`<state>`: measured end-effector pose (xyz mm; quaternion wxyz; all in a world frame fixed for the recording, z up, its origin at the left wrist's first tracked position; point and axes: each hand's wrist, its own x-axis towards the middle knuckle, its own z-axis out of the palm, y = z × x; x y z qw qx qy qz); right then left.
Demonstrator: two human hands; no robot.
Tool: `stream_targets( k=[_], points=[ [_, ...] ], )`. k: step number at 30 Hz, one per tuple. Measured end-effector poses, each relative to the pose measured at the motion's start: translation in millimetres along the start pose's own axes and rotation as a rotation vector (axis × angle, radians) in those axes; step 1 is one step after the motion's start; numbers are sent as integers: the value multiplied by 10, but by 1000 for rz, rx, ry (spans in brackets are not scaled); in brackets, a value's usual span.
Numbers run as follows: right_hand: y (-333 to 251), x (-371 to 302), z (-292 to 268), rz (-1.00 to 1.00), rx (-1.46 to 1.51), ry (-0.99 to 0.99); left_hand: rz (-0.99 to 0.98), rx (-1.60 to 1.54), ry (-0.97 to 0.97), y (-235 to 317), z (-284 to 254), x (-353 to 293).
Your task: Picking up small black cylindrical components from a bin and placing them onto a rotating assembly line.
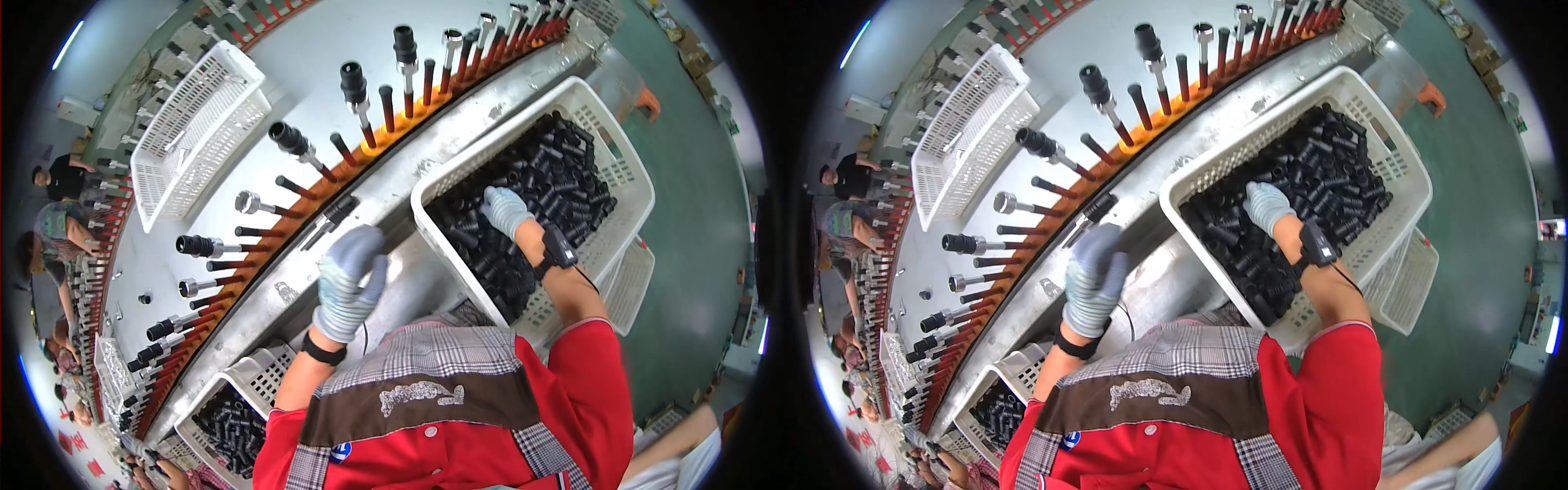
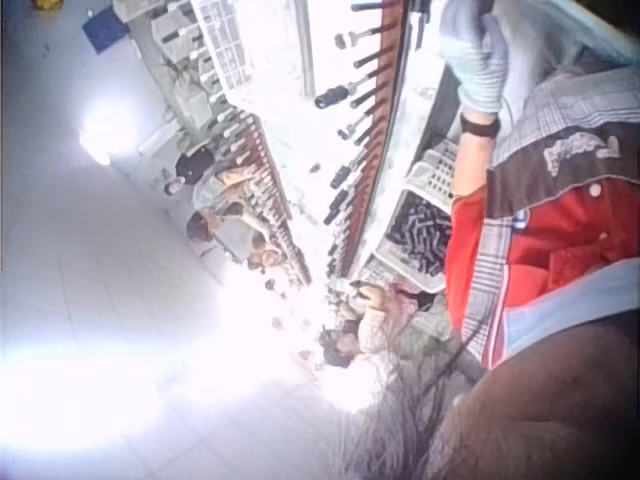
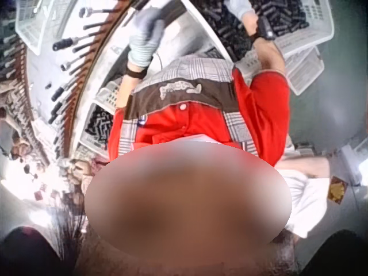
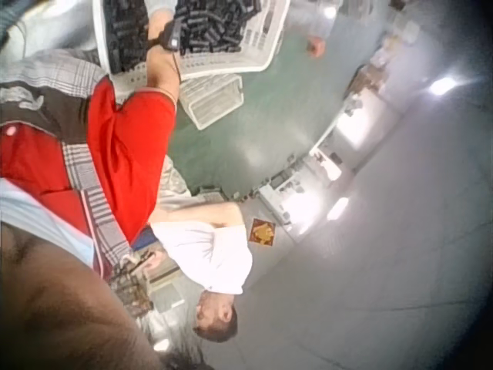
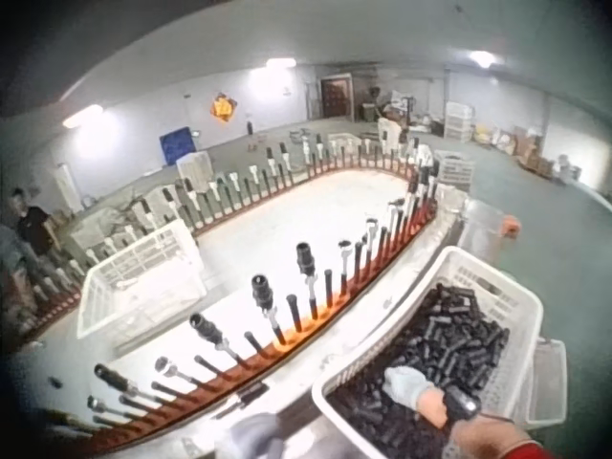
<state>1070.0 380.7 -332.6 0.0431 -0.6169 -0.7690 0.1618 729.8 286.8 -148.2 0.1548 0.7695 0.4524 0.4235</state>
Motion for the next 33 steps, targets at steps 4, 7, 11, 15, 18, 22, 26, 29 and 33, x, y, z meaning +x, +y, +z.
stream_targets(
  k=[4,7,11,15,18,22,26,29,33],
  points=[
    [-648,-158,-1046,77,81,-16,-203,-180,-173,347,34,201],
    [-1358,-518,-1871,-11,423,144,-129,-102,-195,596,224,507],
    [-1708,-841,-2040,-110,396,196,-59,-124,-406,596,552,751],
    [-1551,-996,-2157,132,1351,341,-293,-391,-284,307,618,1447],
    [-1363,-1014,-2085,178,1438,246,-337,-802,178,-123,796,2249],
    [-1157,-861,-1978,245,1474,138,-159,-967,359,-340,1202,2947],
    [-912,-666,-2047,291,1452,141,-317,-848,351,-640,1458,3193],
    [-798,-511,-2002,321,1437,140,-275,-791,333,-871,1520,3181],
    [-892,-176,-2159,242,1367,94,-253,-641,339,-1133,1275,3197]
  ],
)
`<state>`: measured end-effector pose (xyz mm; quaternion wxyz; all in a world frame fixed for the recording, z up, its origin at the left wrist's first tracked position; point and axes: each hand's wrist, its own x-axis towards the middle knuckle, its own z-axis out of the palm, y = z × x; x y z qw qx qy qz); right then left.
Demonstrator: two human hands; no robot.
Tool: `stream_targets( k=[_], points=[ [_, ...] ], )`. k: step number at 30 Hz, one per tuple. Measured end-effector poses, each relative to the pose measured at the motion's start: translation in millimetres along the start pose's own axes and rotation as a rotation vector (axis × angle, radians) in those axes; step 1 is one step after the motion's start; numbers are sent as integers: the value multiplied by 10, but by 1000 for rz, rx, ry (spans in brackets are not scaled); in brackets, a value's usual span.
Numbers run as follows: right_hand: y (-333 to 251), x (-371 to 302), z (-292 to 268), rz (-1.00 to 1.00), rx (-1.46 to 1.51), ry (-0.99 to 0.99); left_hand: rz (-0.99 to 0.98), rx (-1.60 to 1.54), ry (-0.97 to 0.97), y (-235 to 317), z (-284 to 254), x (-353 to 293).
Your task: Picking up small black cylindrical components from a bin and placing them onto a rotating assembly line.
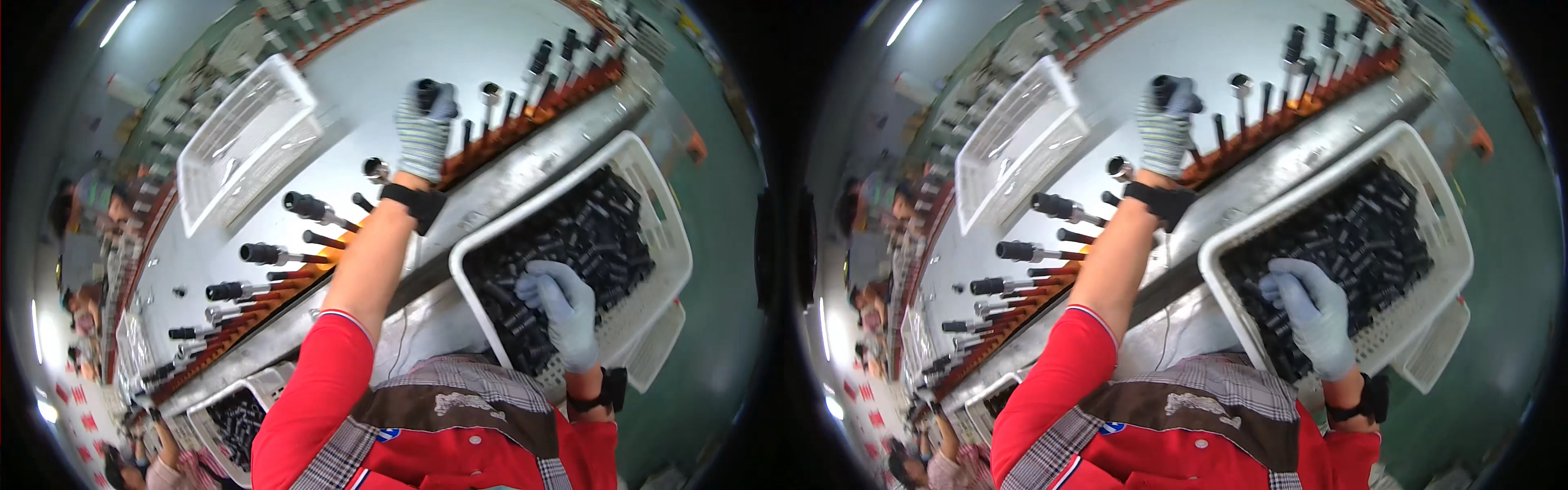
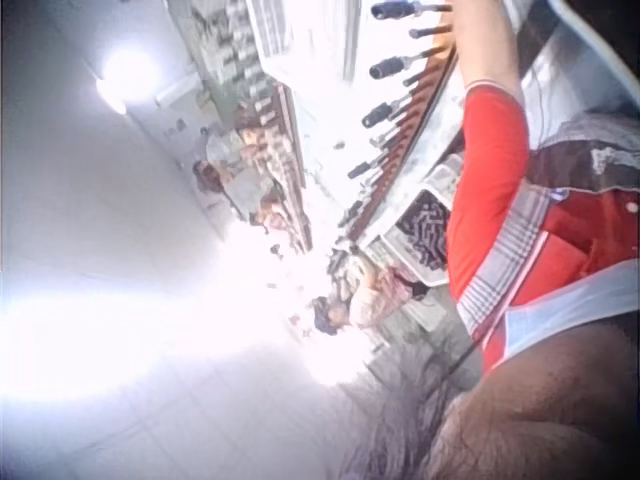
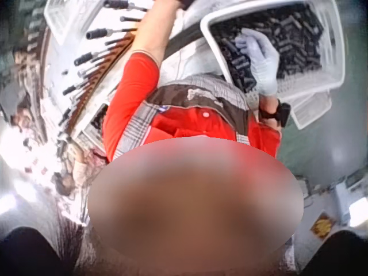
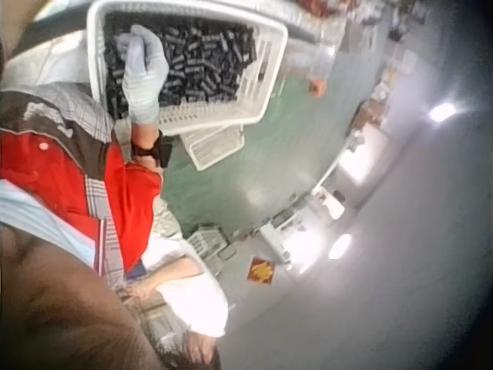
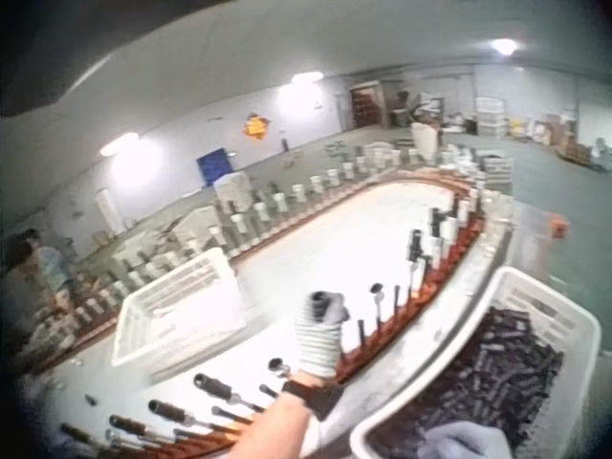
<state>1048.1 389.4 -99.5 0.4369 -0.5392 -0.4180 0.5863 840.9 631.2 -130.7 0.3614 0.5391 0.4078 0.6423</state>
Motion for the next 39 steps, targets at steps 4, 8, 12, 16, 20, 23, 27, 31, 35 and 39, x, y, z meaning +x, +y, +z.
stream_targets(
  k=[4,8,12,16,20,23,27,31,35,39],
  points=[
    [-203,-75,243,-215,-167,22,120,269,57,237,-205,-403],
    [35,283,509,-520,-139,77,-10,3,-109,746,-472,-1301],
    [-397,541,1880,-753,-413,-286,42,150,109,735,-1105,-1357],
    [-420,731,2604,-568,-353,-472,193,665,88,563,-1630,-1449],
    [-243,467,3162,-710,-511,-322,153,518,157,582,-2051,-1663],
    [-88,210,3591,-937,-662,-166,133,392,206,476,-2435,-1783],
    [0,225,3828,-982,-507,-281,113,681,242,842,-2748,-1911],
    [143,-544,3977,-612,-598,-389,258,683,324,960,-3019,-2647],
    [761,-209,3810,-777,-283,-579,195,442,334,1418,-3202,-2803],
    [363,-522,2839,-879,-255,-379,44,862,394,962,-3723,-2616]
  ],
)
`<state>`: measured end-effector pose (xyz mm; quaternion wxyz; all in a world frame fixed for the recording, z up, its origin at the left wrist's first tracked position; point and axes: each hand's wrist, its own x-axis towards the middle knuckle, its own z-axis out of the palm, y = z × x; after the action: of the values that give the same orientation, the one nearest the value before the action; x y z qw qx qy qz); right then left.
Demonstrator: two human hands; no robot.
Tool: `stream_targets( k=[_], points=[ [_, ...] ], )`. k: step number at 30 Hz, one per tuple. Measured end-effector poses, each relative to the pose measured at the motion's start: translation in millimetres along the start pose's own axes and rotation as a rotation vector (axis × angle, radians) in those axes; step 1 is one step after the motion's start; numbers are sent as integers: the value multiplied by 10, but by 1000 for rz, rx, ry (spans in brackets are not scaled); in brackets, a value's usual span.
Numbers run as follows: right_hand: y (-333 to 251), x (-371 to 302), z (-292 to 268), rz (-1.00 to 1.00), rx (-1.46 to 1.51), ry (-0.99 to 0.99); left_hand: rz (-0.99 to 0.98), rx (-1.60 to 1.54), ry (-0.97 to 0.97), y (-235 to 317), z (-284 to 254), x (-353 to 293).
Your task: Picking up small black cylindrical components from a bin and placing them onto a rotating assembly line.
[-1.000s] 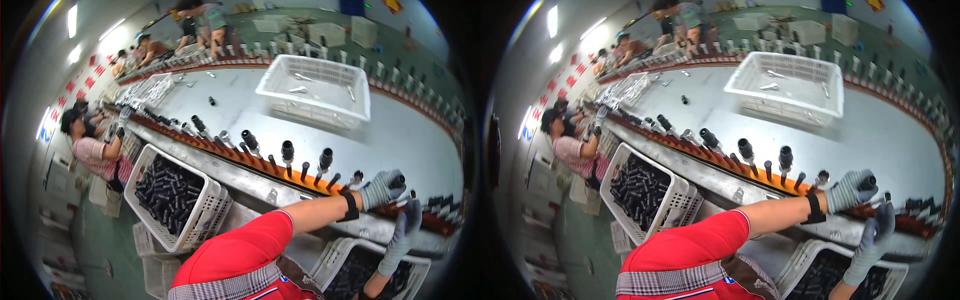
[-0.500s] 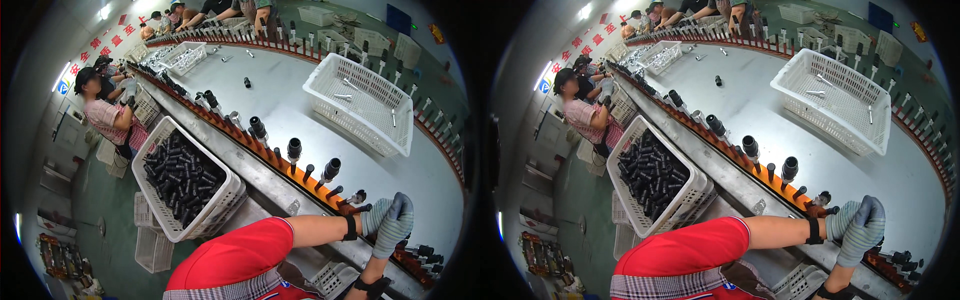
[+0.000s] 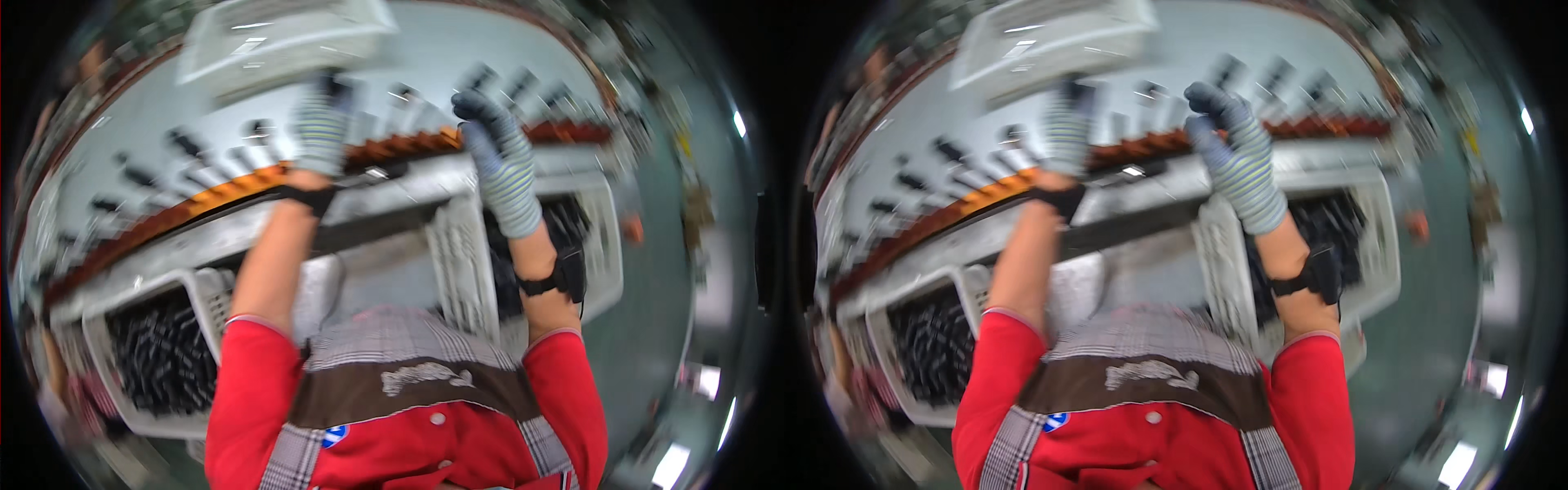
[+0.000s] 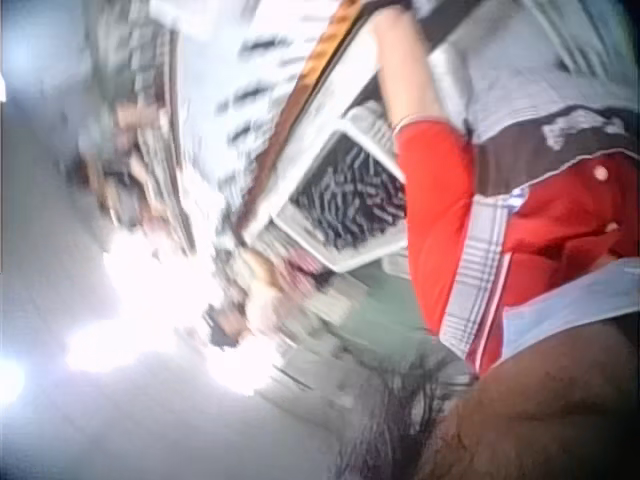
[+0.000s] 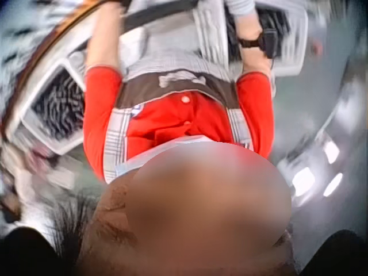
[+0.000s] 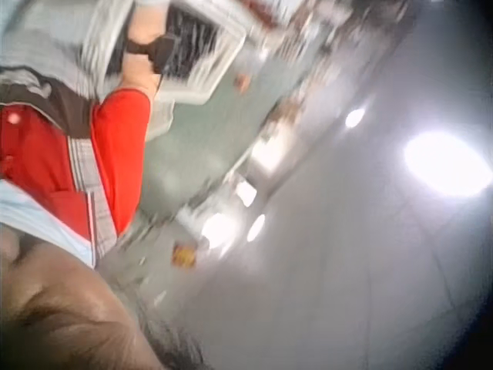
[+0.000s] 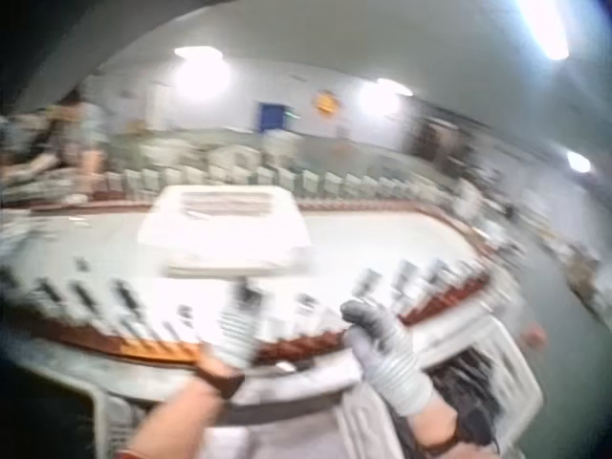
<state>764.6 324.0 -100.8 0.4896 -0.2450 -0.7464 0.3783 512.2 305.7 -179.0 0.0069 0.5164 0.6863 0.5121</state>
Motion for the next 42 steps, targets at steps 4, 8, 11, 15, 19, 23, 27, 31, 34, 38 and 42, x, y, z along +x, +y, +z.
stream_targets(
  k=[4,8,11,15,19,23,27,31,34,38,42],
  points=[
    [822,-984,-1958,567,-307,429,70,-61,192,394,-204,-425],
    [1397,-1917,-2402,989,-851,-111,272,-20,60,635,-25,-1025],
    [1833,-2220,-2319,1159,-989,-370,241,-254,-229,840,289,-1154],
    [1985,-2300,-2213,1164,-1087,-429,344,-308,-400,1103,548,-1190],
    [1584,-1916,-2249,967,-469,-105,326,-337,-487,1177,575,-1175],
    [568,-1302,-1790,822,156,-37,325,-416,-565,1296,643,-1194],
    [41,-1131,-1289,688,370,63,-49,-614,-698,1503,715,-1336],
    [-89,-1121,-826,207,40,129,-659,-1205,-1030,1647,680,-1272],
    [-44,-998,-786,-175,-498,68,-783,-1395,-740,1880,768,-1109],
    [-68,-1069,-1010,-77,-544,59,-551,-1387,-466,1948,1135,-407],
    [49,-1127,-1118,72,-407,76,-192,-1046,-373,2030,1703,156]
  ],
)
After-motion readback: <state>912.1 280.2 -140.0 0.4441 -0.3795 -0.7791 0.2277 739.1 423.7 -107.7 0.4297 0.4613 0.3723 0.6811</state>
